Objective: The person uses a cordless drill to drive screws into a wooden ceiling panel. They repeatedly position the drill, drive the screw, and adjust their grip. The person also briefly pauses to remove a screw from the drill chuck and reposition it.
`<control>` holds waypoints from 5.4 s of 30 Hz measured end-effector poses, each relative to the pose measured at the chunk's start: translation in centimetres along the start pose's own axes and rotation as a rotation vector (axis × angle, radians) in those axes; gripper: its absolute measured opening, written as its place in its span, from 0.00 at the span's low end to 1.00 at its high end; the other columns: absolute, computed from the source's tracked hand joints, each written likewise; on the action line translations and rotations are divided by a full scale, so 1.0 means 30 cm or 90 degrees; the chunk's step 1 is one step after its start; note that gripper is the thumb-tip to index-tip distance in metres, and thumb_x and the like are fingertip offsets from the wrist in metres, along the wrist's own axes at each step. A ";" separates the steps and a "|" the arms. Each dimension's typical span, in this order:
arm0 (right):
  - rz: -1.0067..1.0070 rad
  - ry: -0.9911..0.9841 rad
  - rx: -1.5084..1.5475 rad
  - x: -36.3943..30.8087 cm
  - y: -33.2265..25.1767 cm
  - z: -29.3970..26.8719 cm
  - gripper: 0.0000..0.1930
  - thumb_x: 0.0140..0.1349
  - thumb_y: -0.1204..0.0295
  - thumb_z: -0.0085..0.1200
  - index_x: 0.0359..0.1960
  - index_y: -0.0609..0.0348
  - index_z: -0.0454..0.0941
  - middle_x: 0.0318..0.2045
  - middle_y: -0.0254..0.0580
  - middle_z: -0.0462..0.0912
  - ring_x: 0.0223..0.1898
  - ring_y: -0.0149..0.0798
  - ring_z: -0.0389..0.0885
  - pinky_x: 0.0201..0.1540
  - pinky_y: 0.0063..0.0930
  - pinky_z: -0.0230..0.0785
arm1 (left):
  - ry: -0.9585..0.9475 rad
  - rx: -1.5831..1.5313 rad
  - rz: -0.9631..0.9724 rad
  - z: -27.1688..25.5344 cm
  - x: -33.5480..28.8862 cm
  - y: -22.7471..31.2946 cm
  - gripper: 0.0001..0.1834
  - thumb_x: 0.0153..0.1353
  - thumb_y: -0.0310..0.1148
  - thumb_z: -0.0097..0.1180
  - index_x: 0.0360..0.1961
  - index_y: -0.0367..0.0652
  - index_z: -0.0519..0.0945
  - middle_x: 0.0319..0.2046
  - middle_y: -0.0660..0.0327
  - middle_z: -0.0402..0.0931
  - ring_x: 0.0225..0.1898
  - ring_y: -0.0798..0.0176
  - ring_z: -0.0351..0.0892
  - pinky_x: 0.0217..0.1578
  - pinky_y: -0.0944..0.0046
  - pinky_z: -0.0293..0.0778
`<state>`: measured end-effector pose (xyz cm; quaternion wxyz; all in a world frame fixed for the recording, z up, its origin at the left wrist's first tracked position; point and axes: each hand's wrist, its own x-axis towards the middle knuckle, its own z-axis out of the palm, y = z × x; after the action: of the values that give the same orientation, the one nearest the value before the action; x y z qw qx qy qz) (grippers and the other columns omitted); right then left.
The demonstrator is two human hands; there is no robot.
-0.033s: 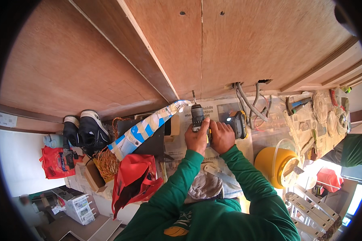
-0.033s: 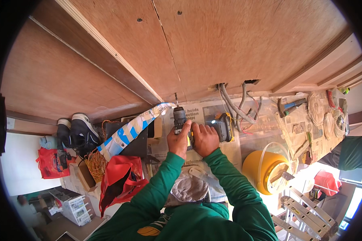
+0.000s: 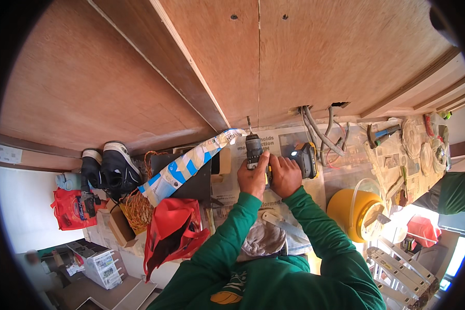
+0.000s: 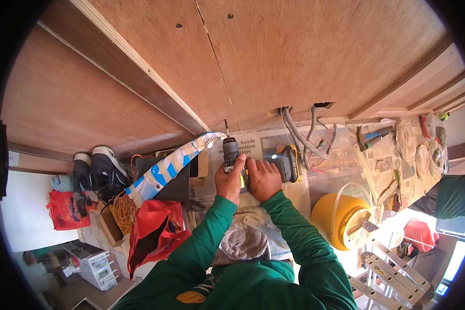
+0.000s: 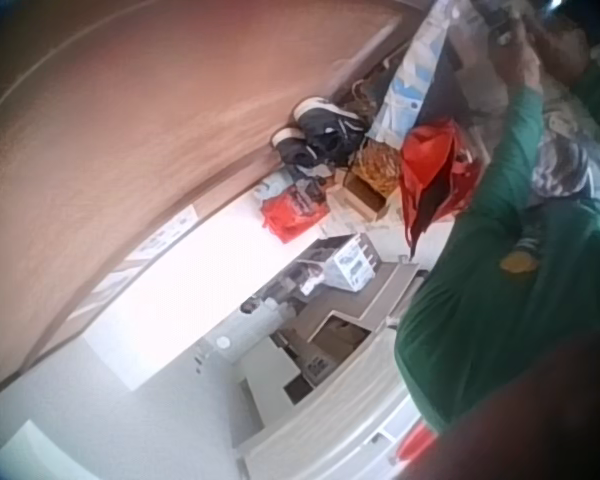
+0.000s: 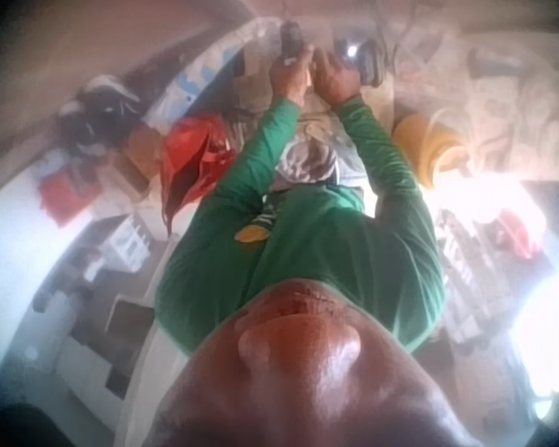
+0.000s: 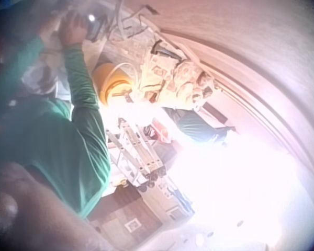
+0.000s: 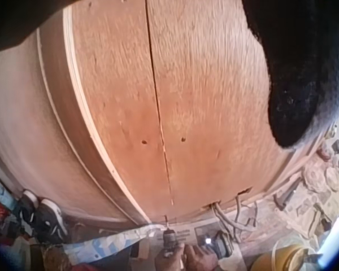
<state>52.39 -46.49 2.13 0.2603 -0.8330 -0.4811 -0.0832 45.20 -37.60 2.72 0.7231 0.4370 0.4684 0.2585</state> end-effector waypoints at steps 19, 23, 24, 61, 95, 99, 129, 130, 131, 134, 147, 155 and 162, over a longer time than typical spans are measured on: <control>0.010 0.001 -0.024 -0.004 -0.020 0.016 0.07 0.57 0.70 0.55 0.38 0.54 0.75 0.26 0.37 0.75 0.29 0.43 0.78 0.33 0.39 0.67 | -0.057 0.022 -0.027 -0.031 0.016 0.015 0.16 0.60 0.36 0.73 0.41 0.36 0.83 0.35 0.64 0.83 0.34 0.73 0.77 0.37 0.68 0.74; 0.011 0.011 -0.037 -0.009 -0.023 0.022 0.09 0.57 0.70 0.55 0.39 0.54 0.76 0.27 0.37 0.76 0.29 0.43 0.78 0.33 0.39 0.67 | -0.060 0.020 -0.017 -0.029 0.011 0.023 0.16 0.60 0.36 0.73 0.41 0.35 0.83 0.34 0.65 0.82 0.34 0.73 0.77 0.37 0.68 0.74; 0.011 0.009 -0.040 -0.010 -0.021 0.023 0.09 0.57 0.70 0.55 0.40 0.55 0.76 0.27 0.37 0.76 0.29 0.44 0.78 0.33 0.39 0.67 | -0.059 0.020 -0.016 -0.027 0.008 0.027 0.16 0.60 0.36 0.73 0.40 0.35 0.83 0.34 0.64 0.83 0.33 0.73 0.77 0.36 0.68 0.74; 0.035 -0.048 0.084 -0.026 -0.017 -0.006 0.14 0.52 0.68 0.61 0.38 0.58 0.73 0.30 0.48 0.79 0.33 0.56 0.80 0.37 0.47 0.72 | -0.060 0.103 0.056 -0.020 -0.041 0.059 0.18 0.56 0.34 0.76 0.38 0.34 0.79 0.32 0.62 0.81 0.32 0.72 0.77 0.33 0.66 0.75; 0.029 -0.002 0.105 -0.044 0.004 0.010 0.38 0.56 0.69 0.59 0.70 0.65 0.63 0.28 0.47 0.82 0.30 0.51 0.81 0.35 0.43 0.73 | -0.014 0.322 0.157 -0.057 -0.049 0.031 0.33 0.44 0.35 0.73 0.48 0.28 0.72 0.42 0.46 0.78 0.41 0.51 0.81 0.43 0.53 0.78; 0.038 -0.001 0.086 -0.053 -0.002 0.018 0.46 0.55 0.69 0.60 0.76 0.66 0.52 0.27 0.47 0.81 0.28 0.50 0.81 0.34 0.42 0.73 | 0.032 0.395 0.220 -0.040 -0.047 0.004 0.34 0.44 0.36 0.72 0.48 0.27 0.71 0.42 0.44 0.75 0.42 0.45 0.80 0.45 0.49 0.77; 0.005 -0.089 0.045 0.010 -0.015 -0.084 0.16 0.53 0.67 0.62 0.42 0.57 0.73 0.28 0.42 0.79 0.31 0.49 0.82 0.34 0.42 0.73 | -0.023 0.234 0.126 -0.010 -0.057 0.083 0.25 0.63 0.49 0.68 0.38 0.33 0.79 0.29 0.54 0.82 0.31 0.60 0.80 0.36 0.57 0.76; 0.010 -0.087 0.041 0.008 -0.016 -0.079 0.17 0.52 0.66 0.63 0.41 0.56 0.73 0.28 0.42 0.79 0.31 0.49 0.82 0.34 0.42 0.73 | -0.023 0.229 0.125 -0.010 -0.058 0.085 0.24 0.63 0.48 0.68 0.38 0.33 0.79 0.29 0.54 0.81 0.31 0.60 0.80 0.36 0.57 0.76; 0.011 -0.087 0.044 0.009 -0.018 -0.077 0.16 0.52 0.67 0.63 0.40 0.56 0.73 0.28 0.42 0.79 0.30 0.49 0.82 0.34 0.42 0.73 | -0.023 0.224 0.125 -0.010 -0.059 0.085 0.24 0.63 0.48 0.68 0.38 0.33 0.78 0.29 0.55 0.81 0.31 0.60 0.79 0.36 0.57 0.76; 0.016 -0.090 0.043 0.019 -0.024 -0.089 0.14 0.53 0.68 0.61 0.39 0.57 0.73 0.27 0.43 0.79 0.30 0.50 0.82 0.34 0.42 0.72 | -0.025 0.204 0.114 -0.007 -0.055 0.079 0.24 0.64 0.48 0.68 0.39 0.33 0.78 0.29 0.55 0.81 0.30 0.60 0.79 0.36 0.57 0.76; 0.013 -0.108 0.022 0.013 -0.010 -0.081 0.12 0.55 0.68 0.58 0.39 0.57 0.73 0.28 0.40 0.77 0.31 0.47 0.80 0.34 0.41 0.70 | -0.023 0.227 0.151 0.003 -0.060 0.076 0.19 0.67 0.43 0.66 0.38 0.34 0.77 0.27 0.62 0.77 0.27 0.70 0.72 0.29 0.64 0.71; 0.013 -0.094 0.033 0.012 -0.012 -0.072 0.10 0.55 0.69 0.57 0.36 0.56 0.73 0.27 0.39 0.75 0.30 0.46 0.78 0.33 0.40 0.68 | -0.042 0.220 0.130 -0.011 -0.056 0.067 0.24 0.65 0.47 0.67 0.41 0.33 0.76 0.28 0.56 0.79 0.29 0.61 0.76 0.33 0.58 0.74; 0.015 -0.095 0.022 0.040 -0.012 -0.080 0.10 0.54 0.69 0.58 0.36 0.55 0.72 0.26 0.39 0.75 0.29 0.45 0.78 0.32 0.39 0.68 | -0.054 0.184 0.089 -0.006 -0.045 0.065 0.23 0.66 0.46 0.67 0.41 0.34 0.76 0.28 0.58 0.78 0.30 0.64 0.75 0.33 0.59 0.74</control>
<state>52.97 -46.67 4.76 0.2393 -0.8376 -0.4910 -0.0098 44.54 -37.63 5.00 0.6522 0.5784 0.4383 0.2191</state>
